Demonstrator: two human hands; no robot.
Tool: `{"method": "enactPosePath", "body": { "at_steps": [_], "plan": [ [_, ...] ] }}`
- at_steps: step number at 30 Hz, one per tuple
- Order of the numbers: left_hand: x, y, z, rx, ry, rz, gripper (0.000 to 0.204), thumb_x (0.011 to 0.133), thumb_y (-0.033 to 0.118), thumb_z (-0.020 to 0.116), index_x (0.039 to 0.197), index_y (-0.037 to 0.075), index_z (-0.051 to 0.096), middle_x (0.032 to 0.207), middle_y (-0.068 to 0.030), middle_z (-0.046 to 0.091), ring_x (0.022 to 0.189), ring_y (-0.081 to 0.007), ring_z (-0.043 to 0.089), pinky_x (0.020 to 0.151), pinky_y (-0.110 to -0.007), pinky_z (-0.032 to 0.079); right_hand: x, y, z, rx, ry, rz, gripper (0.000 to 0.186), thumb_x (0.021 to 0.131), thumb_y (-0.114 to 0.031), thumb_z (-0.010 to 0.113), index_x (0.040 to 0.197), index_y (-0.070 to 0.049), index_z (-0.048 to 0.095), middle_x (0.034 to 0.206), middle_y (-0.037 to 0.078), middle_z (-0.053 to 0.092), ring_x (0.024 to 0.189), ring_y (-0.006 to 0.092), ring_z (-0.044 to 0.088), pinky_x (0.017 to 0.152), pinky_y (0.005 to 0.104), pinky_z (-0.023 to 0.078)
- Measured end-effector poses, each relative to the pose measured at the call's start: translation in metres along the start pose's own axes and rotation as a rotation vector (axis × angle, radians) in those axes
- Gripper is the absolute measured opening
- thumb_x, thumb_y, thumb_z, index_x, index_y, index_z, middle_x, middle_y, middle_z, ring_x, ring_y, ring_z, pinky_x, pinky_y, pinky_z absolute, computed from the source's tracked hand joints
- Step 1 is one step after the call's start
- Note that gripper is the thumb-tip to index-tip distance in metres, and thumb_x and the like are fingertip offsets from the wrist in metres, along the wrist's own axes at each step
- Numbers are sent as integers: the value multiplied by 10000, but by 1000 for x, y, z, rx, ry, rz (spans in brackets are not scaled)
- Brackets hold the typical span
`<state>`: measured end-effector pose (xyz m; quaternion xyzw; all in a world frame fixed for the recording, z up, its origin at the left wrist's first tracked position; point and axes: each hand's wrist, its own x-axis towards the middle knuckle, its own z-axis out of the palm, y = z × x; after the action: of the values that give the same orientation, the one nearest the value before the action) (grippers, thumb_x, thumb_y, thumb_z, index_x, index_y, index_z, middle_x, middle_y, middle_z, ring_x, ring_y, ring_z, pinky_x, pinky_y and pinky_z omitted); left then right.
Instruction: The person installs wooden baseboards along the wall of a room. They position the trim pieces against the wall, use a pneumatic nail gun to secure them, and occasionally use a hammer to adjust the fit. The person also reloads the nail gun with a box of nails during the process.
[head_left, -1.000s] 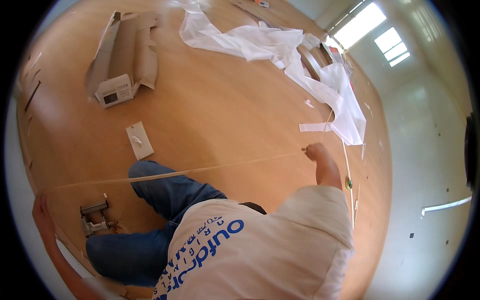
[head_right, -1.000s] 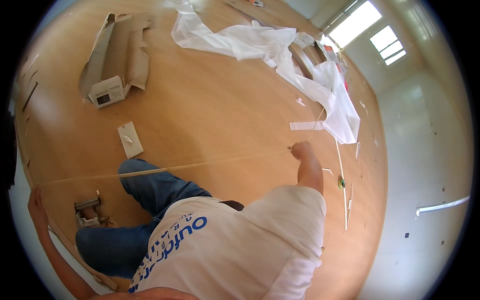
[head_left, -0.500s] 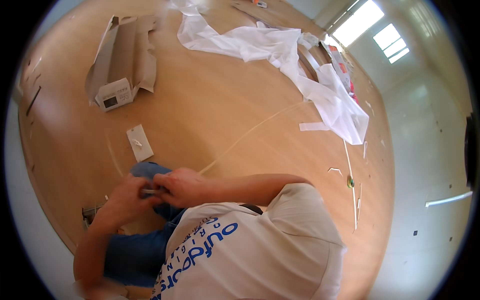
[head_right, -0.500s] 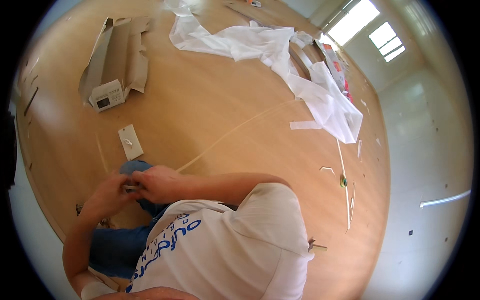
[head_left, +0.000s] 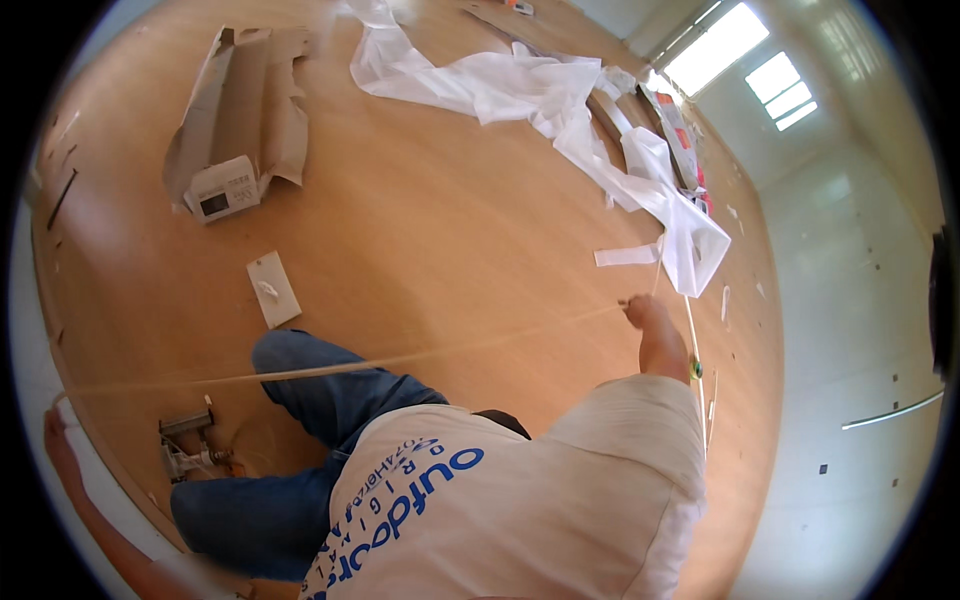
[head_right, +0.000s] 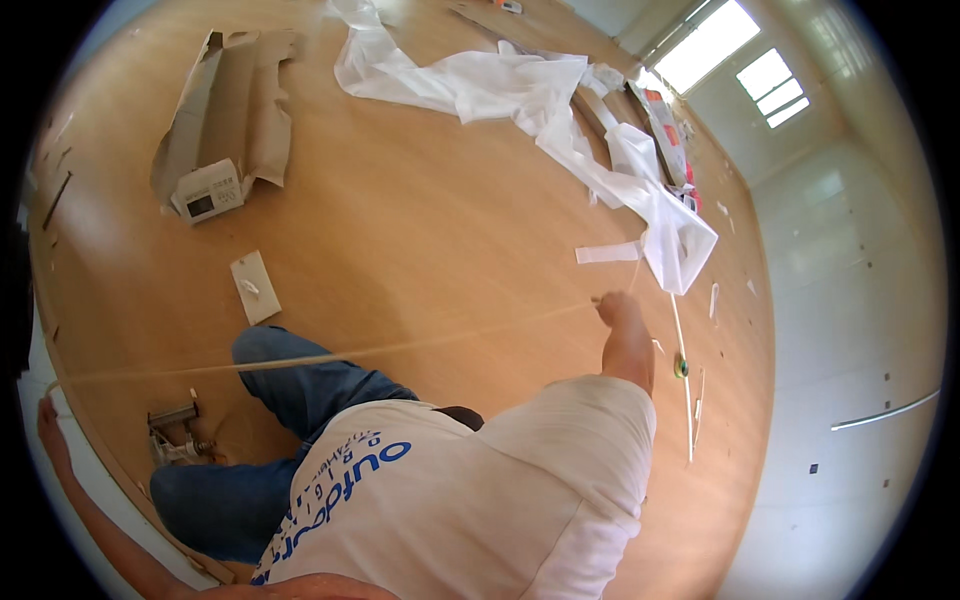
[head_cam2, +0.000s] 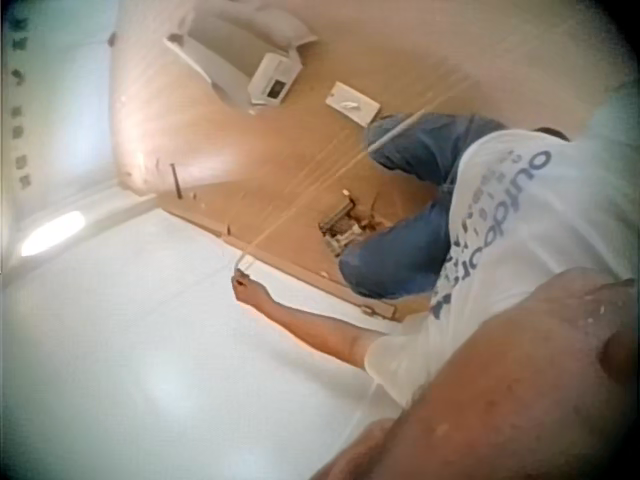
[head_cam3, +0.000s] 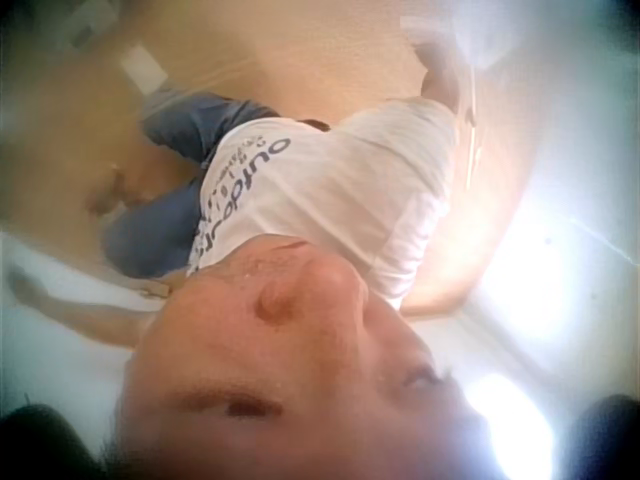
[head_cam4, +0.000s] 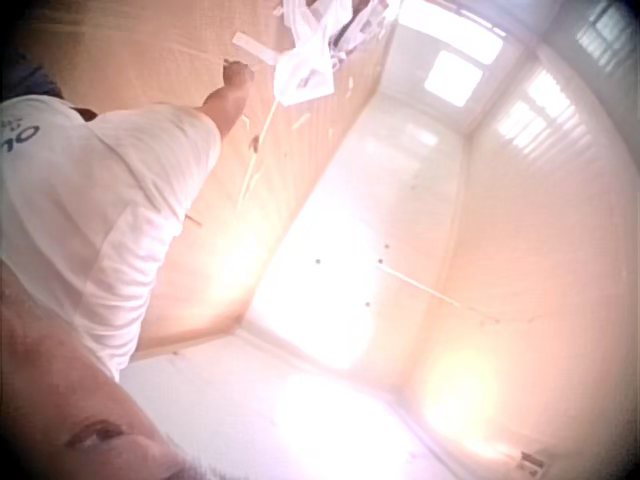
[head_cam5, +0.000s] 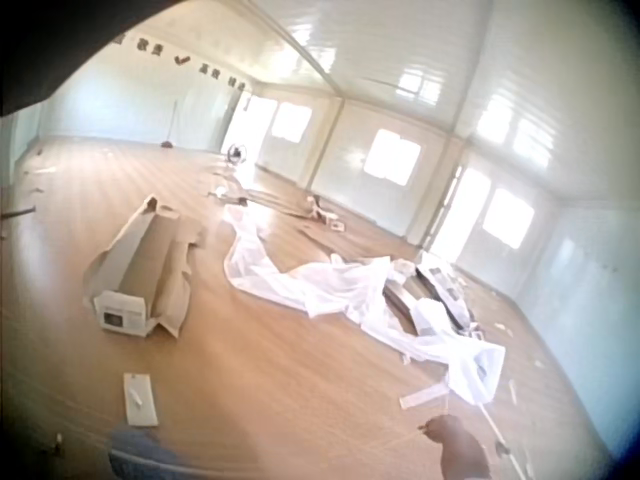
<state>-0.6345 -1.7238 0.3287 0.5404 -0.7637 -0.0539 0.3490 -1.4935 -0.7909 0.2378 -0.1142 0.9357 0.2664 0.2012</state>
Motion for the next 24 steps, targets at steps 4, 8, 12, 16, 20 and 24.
{"method": "enactPosePath", "body": {
  "at_steps": [4, 8, 12, 16, 20, 24],
  "plan": [
    [-63, 97, 73, -48, -182, 58, 373, 1064, 322, 537, 1197, -14, 631, 1015, -112, 652, 930, -207, 594, 856, -349, 467, -47, -14, 172, 352, -445, -200, 477, 1047, -392, 509, 1324, -28, 647, 1187, 188, 707, 1016, 299, 692, 891, 448, 571],
    [-88, 201, 85, -66, -280, 131, 320, 1036, 281, 583, 1116, -24, 636, 947, -119, 640, 872, -200, 586, 802, -355, 464, -111, -250, 155, 382, -987, -371, 570, 1068, -535, 415, 1117, -18, 651, 899, 162, 689, 646, 241, 662, 623, 410, 601],
    [-127, 343, 127, -257, -534, 199, 275, 1007, 240, 628, 1035, -33, 640, 878, -126, 628, 814, -194, 577, 749, -361, 461, -57, -307, 38, 174, -327, -672, 474, 1053, -413, 476, 1112, -14, 725, 1072, 249, 718, 992, 425, 680, 836, 511, 542],
    [-163, 497, 93, -439, -1016, 750, 233, 935, 223, 709, 978, 0, 657, 1053, -145, 654, 981, -289, 653, 848, -400, 520, -103, -323, -138, 290, 64, -735, 395, 1022, -380, 520, 1050, -41, 721, 980, 216, 727, 969, 424, 686, 826, 524, 533],
    [-197, 514, 122, -374, -937, 1108, 209, 922, 218, 716, 952, 26, 640, 1167, -135, 633, 1049, -367, 618, 861, -431, 520, -123, -308, -177, 278, 126, -822, 344, 1010, -354, 528, 1078, -67, 706, 943, 209, 720, 949, 428, 679, 804, 532, 527],
    [-170, 452, 154, -192, -802, 823, 175, 938, 199, 689, 979, 36, 641, 1055, -162, 652, 1035, -383, 626, 850, -470, 506, -82, -291, -67, 553, 91, -615, 354, 1015, -363, 519, 1082, -69, 705, 953, 222, 719, 945, 438, 679, 796, 537, 520]
  ]
}}
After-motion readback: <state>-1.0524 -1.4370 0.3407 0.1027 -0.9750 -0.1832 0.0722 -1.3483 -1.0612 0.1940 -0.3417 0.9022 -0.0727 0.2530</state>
